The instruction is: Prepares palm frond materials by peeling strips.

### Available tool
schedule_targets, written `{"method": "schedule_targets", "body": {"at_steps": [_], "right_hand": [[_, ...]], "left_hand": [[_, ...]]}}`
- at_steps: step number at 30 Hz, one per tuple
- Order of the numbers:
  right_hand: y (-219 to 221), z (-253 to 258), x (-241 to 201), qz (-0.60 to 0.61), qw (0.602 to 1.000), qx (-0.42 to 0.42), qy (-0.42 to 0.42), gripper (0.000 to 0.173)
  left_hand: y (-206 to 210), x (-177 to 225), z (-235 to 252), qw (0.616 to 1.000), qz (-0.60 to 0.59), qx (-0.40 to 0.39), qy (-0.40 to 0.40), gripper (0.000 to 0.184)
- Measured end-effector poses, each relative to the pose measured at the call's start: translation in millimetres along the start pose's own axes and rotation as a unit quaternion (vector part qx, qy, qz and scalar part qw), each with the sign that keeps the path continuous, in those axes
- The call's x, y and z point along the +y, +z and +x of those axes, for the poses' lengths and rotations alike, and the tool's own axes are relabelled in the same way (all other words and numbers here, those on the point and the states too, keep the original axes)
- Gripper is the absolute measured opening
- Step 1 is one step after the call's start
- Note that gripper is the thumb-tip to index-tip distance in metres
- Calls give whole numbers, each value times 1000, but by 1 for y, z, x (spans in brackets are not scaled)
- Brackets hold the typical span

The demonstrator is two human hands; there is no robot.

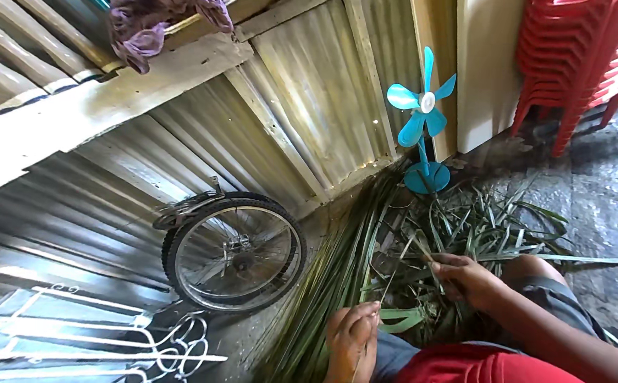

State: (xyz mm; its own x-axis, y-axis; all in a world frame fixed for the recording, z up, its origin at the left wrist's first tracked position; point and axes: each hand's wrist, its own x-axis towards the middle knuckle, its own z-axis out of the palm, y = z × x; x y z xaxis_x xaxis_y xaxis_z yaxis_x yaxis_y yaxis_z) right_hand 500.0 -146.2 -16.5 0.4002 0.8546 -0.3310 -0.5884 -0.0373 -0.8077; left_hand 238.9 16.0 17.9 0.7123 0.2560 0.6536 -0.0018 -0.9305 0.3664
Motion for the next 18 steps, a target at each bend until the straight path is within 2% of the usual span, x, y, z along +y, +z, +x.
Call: {"method": "schedule_targets", "body": {"at_steps": [3, 7, 12, 18], "right_hand": [[20, -15, -3, -31, 988, -146, 27, 50], [23, -10, 9, 39, 972, -218, 75, 52], [21, -8, 9, 99, 968, -207, 98, 56], [28, -10, 5, 118, 973, -170, 101, 55]], "left_hand": [[3, 2, 5, 999, -33, -6, 32, 11], [-3, 14, 13, 990, -45, -81, 105, 10], [-13, 18, 19, 969, 13, -153, 192, 13], [-15, 26, 23, 962, 57, -159, 214, 15]]}}
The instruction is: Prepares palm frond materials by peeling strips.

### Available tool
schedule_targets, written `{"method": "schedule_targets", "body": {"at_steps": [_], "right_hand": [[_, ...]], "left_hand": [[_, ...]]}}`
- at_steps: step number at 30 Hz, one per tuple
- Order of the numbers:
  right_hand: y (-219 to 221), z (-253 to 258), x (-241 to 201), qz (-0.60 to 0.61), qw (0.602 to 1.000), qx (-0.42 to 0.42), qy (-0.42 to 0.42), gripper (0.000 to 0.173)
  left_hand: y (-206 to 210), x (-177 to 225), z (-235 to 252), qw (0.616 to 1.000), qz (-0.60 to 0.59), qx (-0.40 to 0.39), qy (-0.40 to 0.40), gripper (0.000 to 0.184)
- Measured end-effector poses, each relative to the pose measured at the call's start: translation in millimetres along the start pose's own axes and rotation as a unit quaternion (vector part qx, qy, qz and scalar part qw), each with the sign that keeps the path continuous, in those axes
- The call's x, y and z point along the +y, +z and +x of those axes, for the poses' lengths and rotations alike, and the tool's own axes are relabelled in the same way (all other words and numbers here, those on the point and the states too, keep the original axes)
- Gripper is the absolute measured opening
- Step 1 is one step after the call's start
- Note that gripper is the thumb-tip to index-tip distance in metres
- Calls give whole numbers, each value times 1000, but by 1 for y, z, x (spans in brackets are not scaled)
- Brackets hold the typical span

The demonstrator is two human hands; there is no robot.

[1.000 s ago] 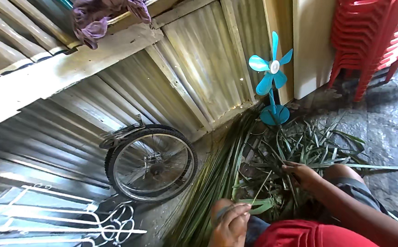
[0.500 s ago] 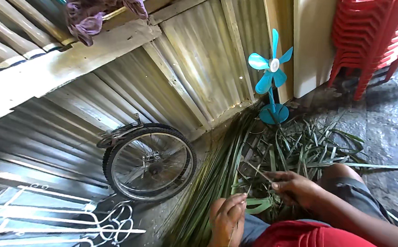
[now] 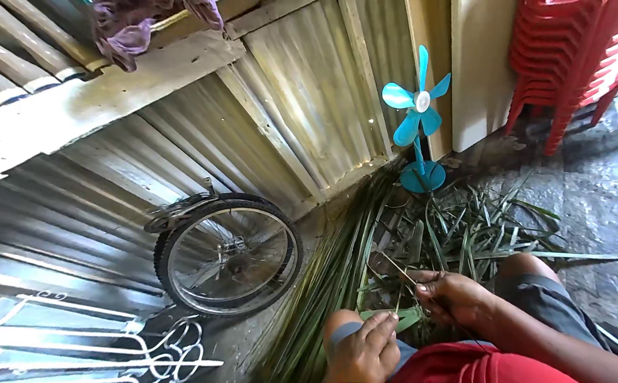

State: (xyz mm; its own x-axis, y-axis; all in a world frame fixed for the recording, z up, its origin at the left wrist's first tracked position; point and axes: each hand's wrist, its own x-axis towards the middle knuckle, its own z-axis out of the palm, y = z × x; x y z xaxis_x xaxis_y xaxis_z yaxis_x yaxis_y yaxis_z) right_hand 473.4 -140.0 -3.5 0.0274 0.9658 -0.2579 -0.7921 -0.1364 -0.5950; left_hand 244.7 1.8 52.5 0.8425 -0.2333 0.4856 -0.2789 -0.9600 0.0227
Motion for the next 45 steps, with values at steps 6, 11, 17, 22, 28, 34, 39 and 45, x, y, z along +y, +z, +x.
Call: {"method": "schedule_targets", "body": {"at_steps": [6, 11, 17, 22, 28, 34, 39, 45], "right_hand": [[-15, 2, -18, -21, 991, 115, -67, 51], [-21, 7, -22, -9, 986, 137, -90, 48], [-28, 22, -19, 5, 975, 208, -75, 49], [-89, 32, -31, -31, 931, 353, -89, 43], [-98, 24, -1, -62, 922, 381, -32, 31], [-20, 4, -8, -107, 980, 144, -85, 44], [7, 4, 2, -48, 996, 41, -60, 57], [-1, 6, -5, -6, 994, 78, -76, 57]], "left_hand": [[-13, 11, -2, 998, -53, 16, -24, 12], [-22, 17, -9, 995, -85, 17, -44, 10], [-22, 22, -15, 994, -83, 21, -73, 10], [-22, 27, -25, 979, -130, 108, -110, 4], [5, 9, -36, 921, -181, 210, -273, 5], [22, 5, -18, 841, -322, 291, -323, 3], [30, 8, -14, 823, -370, 294, -317, 1], [36, 12, -29, 825, -394, 272, -299, 2]]}}
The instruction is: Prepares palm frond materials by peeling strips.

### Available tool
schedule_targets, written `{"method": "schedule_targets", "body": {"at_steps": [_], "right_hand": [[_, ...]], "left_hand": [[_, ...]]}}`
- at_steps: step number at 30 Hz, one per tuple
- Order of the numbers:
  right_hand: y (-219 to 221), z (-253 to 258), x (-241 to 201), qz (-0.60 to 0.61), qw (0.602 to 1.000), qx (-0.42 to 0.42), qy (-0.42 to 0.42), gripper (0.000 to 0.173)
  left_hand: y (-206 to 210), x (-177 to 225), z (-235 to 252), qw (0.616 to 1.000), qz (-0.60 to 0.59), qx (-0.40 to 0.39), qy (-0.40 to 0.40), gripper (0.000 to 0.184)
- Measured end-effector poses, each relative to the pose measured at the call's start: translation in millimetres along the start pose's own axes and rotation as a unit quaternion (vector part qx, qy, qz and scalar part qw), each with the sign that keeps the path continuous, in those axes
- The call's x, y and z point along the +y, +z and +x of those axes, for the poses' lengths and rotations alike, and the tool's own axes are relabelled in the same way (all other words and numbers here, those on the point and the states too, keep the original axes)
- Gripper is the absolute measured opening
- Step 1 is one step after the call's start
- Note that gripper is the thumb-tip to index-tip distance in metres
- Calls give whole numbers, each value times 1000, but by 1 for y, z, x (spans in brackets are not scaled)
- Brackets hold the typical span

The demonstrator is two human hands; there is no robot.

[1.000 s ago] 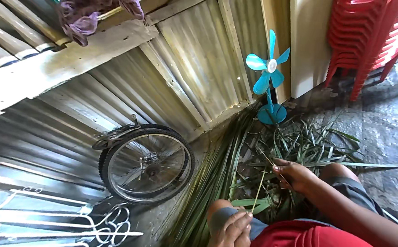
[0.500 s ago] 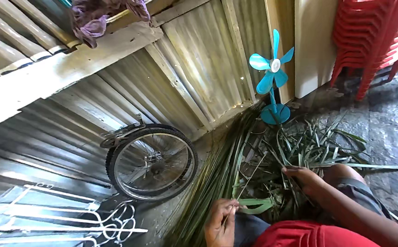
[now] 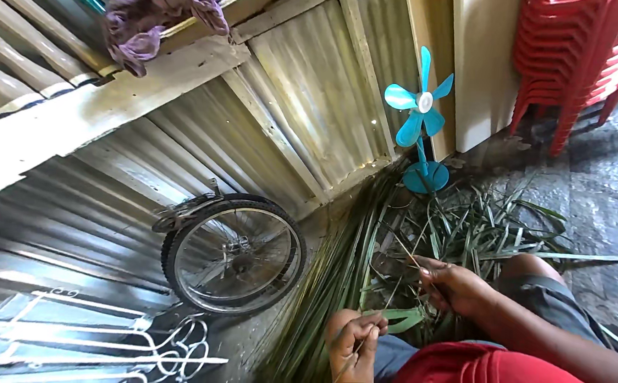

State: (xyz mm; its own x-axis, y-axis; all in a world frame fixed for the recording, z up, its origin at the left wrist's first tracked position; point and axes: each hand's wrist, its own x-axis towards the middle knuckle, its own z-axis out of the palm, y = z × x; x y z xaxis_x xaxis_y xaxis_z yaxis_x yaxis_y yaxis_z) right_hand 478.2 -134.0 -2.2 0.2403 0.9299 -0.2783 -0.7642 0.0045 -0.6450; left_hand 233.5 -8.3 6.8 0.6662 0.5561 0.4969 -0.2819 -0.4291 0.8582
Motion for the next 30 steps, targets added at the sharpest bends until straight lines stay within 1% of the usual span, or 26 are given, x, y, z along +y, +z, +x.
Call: {"method": "schedule_targets", "body": {"at_steps": [6, 9, 11, 12, 14, 17, 19, 20, 22, 24, 28, 30], "right_hand": [[-17, 19, -11, 26, 986, 157, -42, 41], [-42, 29, -22, 18, 963, 253, -92, 44], [-67, 31, -30, 4, 949, 289, -123, 47], [-72, 28, -33, -8, 950, 285, -127, 47], [-64, 18, -30, -51, 964, 237, -104, 44], [-33, 0, -13, -99, 990, 93, -33, 40], [-16, -6, -3, -81, 997, -7, 14, 41], [-10, -7, 0, -66, 997, -37, 31, 42], [-1, -9, 5, -37, 996, -56, 58, 42], [2, -9, 7, -8, 996, -50, 77, 42], [1, -8, 6, 26, 996, -19, 87, 43], [-1, -6, 4, 39, 996, -8, 75, 42]], "left_hand": [[4, 0, -8, 999, -26, 10, -22, 6], [2, 6, -11, 998, -35, 32, -33, 6], [-4, 9, -11, 998, -24, 54, -35, 6], [-7, 8, -11, 998, -17, 61, -31, 6], [-8, 2, -9, 997, 16, 69, -14, 6], [-5, -11, -2, 995, 77, 54, 37, 6], [-4, -19, 3, 990, 116, 22, 81, 3], [-4, -21, 5, 986, 130, 0, 104, 3], [-3, -21, 8, 976, 146, -51, 156, 5], [-7, -15, 12, 960, 178, -101, 192, 6], [-13, 6, 16, 923, 255, -190, 219, 7], [-13, 12, 16, 912, 269, -204, 232, 6]]}}
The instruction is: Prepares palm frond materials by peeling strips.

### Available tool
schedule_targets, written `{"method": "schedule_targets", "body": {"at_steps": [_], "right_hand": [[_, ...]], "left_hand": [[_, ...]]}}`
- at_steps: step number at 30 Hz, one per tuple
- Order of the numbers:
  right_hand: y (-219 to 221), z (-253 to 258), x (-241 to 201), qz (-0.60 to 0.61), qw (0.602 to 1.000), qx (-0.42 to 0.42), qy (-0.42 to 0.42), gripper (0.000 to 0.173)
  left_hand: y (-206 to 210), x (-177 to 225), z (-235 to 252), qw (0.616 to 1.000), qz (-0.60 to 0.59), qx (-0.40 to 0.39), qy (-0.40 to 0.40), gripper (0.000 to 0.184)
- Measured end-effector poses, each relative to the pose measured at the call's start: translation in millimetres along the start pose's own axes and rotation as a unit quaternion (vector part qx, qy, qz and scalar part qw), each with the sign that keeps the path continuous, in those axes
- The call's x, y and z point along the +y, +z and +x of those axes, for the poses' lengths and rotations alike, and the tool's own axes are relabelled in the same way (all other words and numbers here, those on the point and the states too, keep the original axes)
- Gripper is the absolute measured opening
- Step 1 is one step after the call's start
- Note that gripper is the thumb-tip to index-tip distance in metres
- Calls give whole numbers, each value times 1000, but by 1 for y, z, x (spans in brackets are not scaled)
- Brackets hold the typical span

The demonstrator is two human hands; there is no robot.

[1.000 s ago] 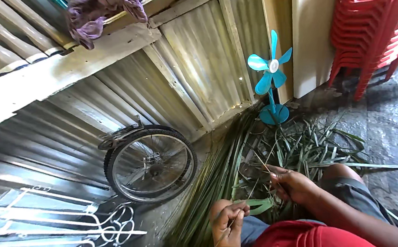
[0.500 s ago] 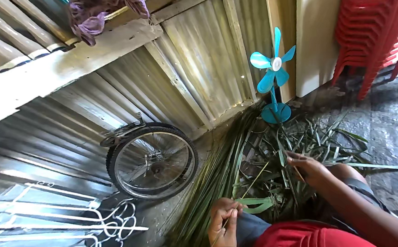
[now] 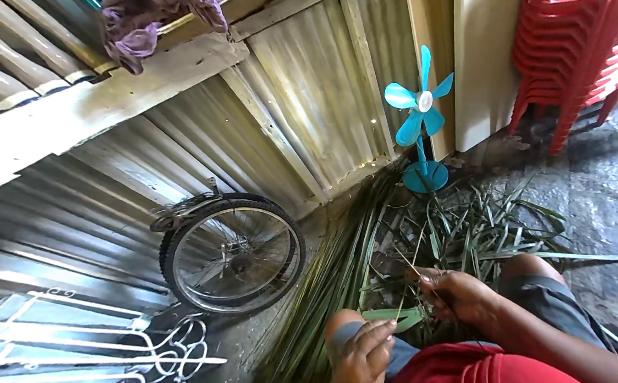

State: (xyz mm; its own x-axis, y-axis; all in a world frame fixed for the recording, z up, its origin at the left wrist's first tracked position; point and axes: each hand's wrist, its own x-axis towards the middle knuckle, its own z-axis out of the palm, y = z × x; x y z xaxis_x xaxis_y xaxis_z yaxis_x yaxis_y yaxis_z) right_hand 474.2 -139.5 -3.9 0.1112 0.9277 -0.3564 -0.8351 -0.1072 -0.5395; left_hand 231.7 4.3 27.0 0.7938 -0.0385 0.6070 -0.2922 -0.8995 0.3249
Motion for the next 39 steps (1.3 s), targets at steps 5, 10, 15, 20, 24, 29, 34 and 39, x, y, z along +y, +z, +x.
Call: {"method": "schedule_targets", "body": {"at_steps": [5, 10, 15, 20, 24, 29, 34, 39], "right_hand": [[-10, 10, -10, 11, 997, 39, -63, 37], [-33, 22, -28, 7, 983, 141, -118, 34], [-66, 21, -48, 36, 944, 276, -179, 33], [-36, -3, -39, -142, 966, 107, -188, 42], [14, -22, -38, -299, 921, -63, -240, 63], [56, -21, -36, -423, 841, -181, -284, 77], [56, -17, -38, -418, 855, -133, -278, 55], [39, -25, -54, -266, 910, -16, -319, 51]], "left_hand": [[4, 1, -7, 999, -13, 42, -14, 5], [-1, 6, -14, 996, -44, 68, -40, 3], [-33, 9, -16, 973, -109, 110, -170, 4], [-66, -7, 12, 950, -109, 81, -282, 4], [-77, -15, 66, 925, -21, -141, -351, 5], [-35, -45, 100, 919, -213, -242, -227, 16], [-9, -8, 143, 859, -28, -395, -325, 39], [31, -47, 113, 899, -184, -254, -306, 19]]}}
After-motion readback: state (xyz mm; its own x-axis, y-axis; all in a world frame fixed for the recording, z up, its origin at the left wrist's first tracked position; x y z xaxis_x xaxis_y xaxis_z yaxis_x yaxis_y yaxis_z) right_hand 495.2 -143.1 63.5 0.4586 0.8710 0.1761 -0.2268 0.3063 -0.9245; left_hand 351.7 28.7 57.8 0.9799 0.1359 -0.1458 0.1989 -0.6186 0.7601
